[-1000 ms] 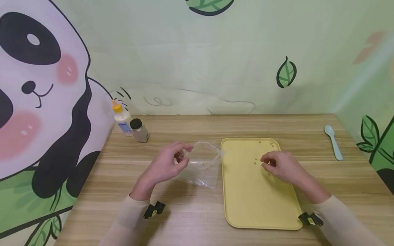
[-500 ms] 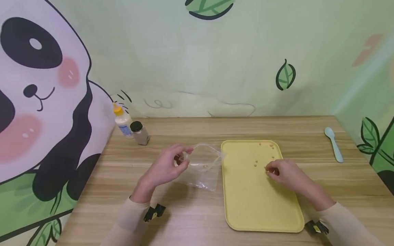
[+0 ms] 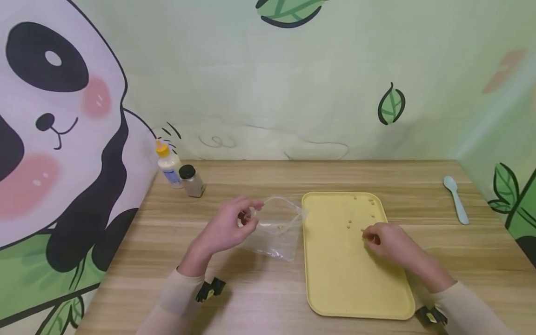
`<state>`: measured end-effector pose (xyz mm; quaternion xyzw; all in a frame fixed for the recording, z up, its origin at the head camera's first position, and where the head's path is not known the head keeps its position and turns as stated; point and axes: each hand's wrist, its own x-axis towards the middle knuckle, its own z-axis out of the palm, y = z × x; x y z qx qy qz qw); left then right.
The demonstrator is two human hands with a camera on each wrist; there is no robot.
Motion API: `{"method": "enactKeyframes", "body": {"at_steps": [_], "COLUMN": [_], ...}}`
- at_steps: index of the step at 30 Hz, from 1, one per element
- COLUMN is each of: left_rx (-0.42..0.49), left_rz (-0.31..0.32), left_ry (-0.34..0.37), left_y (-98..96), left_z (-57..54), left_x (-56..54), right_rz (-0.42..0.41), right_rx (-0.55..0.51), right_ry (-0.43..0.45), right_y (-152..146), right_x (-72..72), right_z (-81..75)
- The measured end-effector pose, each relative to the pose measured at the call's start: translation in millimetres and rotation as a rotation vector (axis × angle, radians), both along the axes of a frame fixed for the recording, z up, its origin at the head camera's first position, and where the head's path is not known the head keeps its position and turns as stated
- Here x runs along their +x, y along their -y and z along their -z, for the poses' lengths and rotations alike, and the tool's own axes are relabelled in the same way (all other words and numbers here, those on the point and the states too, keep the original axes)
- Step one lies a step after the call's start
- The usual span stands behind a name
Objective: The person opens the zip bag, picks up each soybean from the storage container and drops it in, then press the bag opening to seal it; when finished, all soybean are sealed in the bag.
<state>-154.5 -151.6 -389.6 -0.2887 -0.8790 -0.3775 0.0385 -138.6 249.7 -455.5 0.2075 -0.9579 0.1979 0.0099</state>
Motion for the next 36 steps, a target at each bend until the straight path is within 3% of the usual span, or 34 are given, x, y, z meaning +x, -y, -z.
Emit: {"method": "enactKeyframes", "body": {"at_steps": [9,36], "left_rx": [0.0,-0.001], "left_rz": [-0.003,-0.001], "left_ry": [-0.013,-0.019], "left_y": [0.2,-1.0], "left_z": [-0.5,-0.6], "left_x": [0.7,1.1], "right_rz": [0.014,-0.015], "right_rx": [0.023,0.069], "right_ry": [0.065,0.04], "right_y": [1.3,-0.9], "right_x": [1.5,-0.2], "right_z": [2.9,5.1]}}
